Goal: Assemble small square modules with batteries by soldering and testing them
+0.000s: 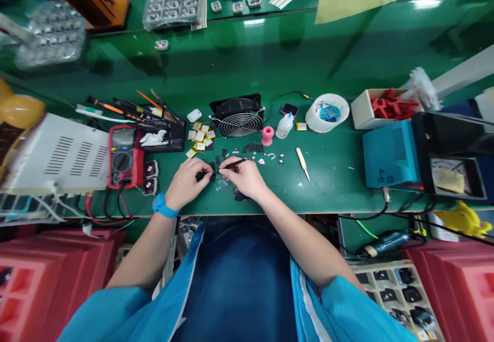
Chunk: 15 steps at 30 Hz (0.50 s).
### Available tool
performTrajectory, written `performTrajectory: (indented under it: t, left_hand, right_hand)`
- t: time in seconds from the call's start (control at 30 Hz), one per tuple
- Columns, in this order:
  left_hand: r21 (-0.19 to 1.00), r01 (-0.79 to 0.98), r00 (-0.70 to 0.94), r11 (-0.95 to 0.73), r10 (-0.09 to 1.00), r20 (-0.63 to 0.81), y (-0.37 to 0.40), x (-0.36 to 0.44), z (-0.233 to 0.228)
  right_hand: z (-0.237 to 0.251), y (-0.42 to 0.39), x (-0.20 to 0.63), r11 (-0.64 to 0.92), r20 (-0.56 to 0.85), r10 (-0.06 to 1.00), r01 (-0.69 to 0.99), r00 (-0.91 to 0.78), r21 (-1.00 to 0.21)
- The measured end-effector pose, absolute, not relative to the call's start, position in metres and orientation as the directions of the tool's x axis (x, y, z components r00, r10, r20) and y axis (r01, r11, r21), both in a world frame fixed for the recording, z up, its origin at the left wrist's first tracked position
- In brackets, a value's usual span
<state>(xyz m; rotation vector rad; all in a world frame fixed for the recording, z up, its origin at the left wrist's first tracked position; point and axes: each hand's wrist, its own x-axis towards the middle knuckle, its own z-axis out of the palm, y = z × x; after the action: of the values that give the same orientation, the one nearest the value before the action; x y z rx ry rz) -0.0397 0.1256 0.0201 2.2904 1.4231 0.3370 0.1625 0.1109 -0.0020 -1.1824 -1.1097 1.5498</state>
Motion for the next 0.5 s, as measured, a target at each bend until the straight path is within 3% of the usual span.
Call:
performTrajectory:
  t: [0.3,0.5]
  left_hand:
    - [0.397,0.825,0.456,-0.403,0.889,-0.047,0.122,-0.041,0.017]
    - [0.468,0.811,0.407,-0.351,0.913,-0.020,0.115,-0.041,0.020]
  right_hand:
    - [-0.005,0.106,0.161,-0.216,-0.198,0.972,-0.151,-0.127,-0.965]
    - [-0.002,0.106,0.163,-0.222,-0.199,0.970,-0.180,-0.138,-0.958]
